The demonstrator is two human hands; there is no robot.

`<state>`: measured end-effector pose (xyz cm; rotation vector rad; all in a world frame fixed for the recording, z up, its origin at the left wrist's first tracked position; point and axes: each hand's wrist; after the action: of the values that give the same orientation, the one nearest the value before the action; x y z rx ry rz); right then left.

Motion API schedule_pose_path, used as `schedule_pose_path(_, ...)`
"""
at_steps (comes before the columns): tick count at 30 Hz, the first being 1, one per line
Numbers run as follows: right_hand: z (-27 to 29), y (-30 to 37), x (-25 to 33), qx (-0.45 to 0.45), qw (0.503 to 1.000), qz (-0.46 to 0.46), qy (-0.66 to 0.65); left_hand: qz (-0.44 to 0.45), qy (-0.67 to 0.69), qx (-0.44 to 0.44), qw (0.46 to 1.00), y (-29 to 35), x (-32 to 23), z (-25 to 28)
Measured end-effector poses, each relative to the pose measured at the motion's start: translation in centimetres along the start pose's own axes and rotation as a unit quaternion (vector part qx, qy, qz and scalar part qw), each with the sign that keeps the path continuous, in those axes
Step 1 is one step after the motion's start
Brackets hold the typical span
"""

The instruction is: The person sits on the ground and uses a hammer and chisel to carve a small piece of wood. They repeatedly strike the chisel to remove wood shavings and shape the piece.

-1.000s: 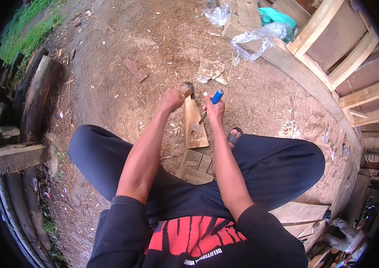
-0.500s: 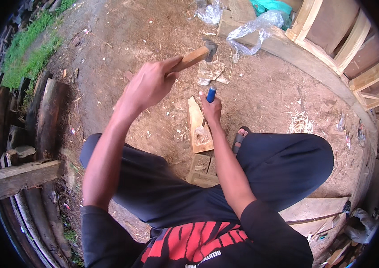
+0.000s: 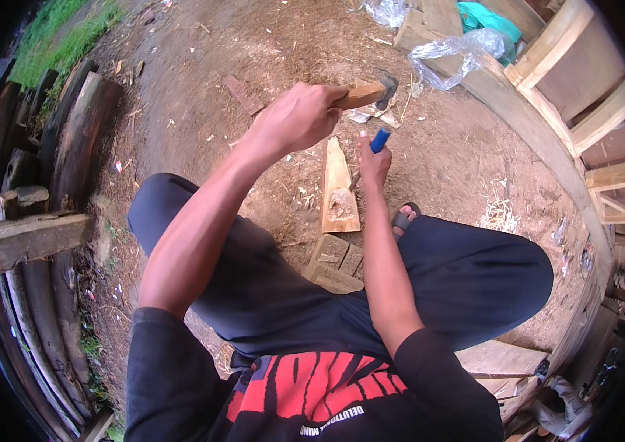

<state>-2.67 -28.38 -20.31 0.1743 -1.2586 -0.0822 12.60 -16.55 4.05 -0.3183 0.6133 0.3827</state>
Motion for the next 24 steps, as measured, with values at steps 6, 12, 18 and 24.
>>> schedule_pose_path(6,0.3,0.4,0.8,-0.023,1.000,-0.017,0.009,0.015,-0.010,0.016,1.000,-0.2,0.7,-0.4)
schedule_pose_path(12,0.4,0.9,0.8,0.003,1.000,-0.008,-0.001,0.020,-0.002,0.001,1.000,-0.2,1.1,-1.2)
schedule_pose_path(18,0.3,1.1,0.7,-0.010,1.000,0.021,0.006,0.030,0.012,0.011,0.999,-0.1,1.0,-1.1)
schedule_pose_path(24,0.3,1.5,1.7,-0.002,1.000,0.011,-0.014,0.021,0.009,-0.002,1.000,-0.2,1.4,-1.4)
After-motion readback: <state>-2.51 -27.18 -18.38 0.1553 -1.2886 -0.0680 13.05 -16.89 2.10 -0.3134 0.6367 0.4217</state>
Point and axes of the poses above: each hand's wrist, its own y-axis away from the middle knuckle, its own z-axis out of the back of the hand, x = y × z, and after that the axes turned 13 degrees about -x, right-handed
